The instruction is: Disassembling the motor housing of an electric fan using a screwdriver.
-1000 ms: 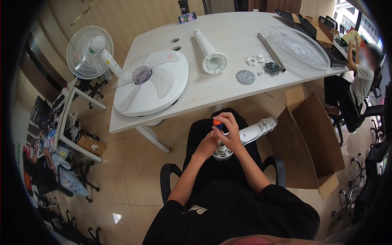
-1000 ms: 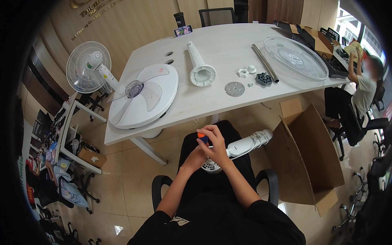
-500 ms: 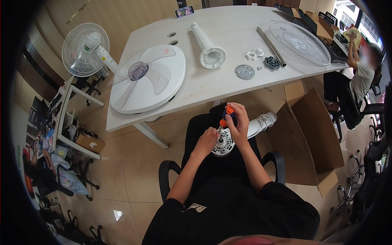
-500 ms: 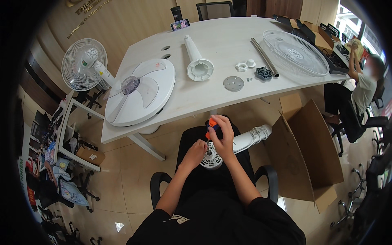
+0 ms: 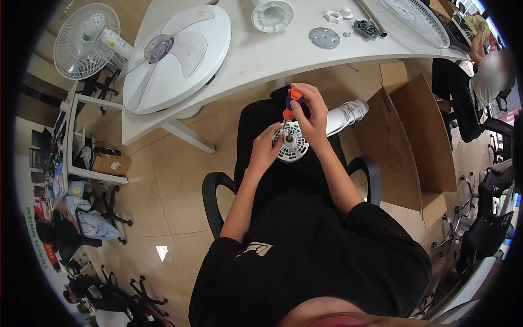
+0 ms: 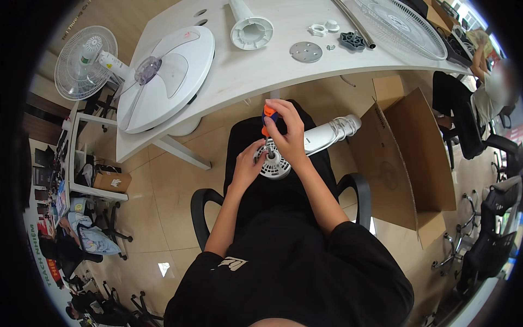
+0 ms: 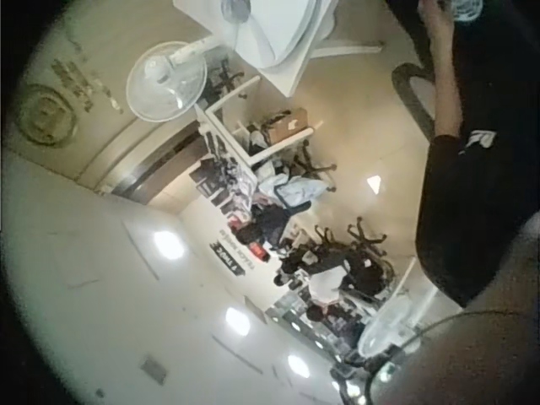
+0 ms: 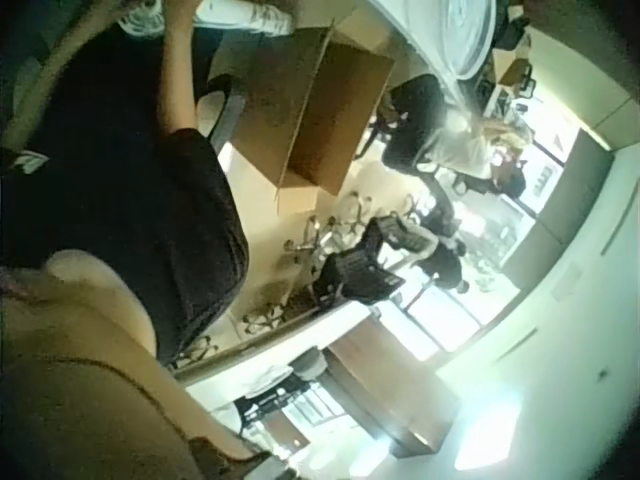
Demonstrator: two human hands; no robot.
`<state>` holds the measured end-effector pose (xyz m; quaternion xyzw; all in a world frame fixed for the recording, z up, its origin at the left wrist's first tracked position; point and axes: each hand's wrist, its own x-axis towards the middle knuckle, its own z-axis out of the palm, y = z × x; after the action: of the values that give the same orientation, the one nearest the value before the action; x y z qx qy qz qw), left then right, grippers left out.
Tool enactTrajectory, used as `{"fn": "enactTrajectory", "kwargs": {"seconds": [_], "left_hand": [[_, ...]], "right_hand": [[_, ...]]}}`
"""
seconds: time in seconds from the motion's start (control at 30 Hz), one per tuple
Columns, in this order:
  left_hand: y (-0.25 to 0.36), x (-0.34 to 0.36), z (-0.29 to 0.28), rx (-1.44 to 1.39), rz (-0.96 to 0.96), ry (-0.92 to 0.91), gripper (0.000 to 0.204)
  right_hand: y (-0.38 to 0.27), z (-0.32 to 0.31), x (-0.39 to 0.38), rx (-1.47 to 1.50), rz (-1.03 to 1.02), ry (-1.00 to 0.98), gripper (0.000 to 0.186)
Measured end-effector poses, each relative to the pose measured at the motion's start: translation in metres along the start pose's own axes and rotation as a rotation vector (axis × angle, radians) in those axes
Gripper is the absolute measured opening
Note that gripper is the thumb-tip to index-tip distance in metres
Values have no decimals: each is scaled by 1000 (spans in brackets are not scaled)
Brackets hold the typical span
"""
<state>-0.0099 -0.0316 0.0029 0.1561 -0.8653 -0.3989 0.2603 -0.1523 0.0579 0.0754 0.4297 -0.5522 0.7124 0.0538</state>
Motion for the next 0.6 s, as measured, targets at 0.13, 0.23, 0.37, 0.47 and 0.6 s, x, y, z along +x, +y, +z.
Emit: {"fn": "enactTrajectory", "kwargs": {"seconds": [0.13,0.23,0.37,0.47,0.6], "left_hand": [[1,-6,0,-20,-16,-6,29],[2,-8,0,-18,-18,0,28],[3,-8,0,10,6,-5,26],[4,-7,-1,4,-16,-10,24],[6,-6,-2,3,-42,-30,22]], "right_hand": [[0,0,-5,-23,-8,-44,38],[-1,1,-8,-36,-6,-62,39],[-1,2,-8,-43,-15,-70,39],[-2,3,-7,-49,-17,-72,39],[-3,4,-6,-46,-20,-74,39]]}}
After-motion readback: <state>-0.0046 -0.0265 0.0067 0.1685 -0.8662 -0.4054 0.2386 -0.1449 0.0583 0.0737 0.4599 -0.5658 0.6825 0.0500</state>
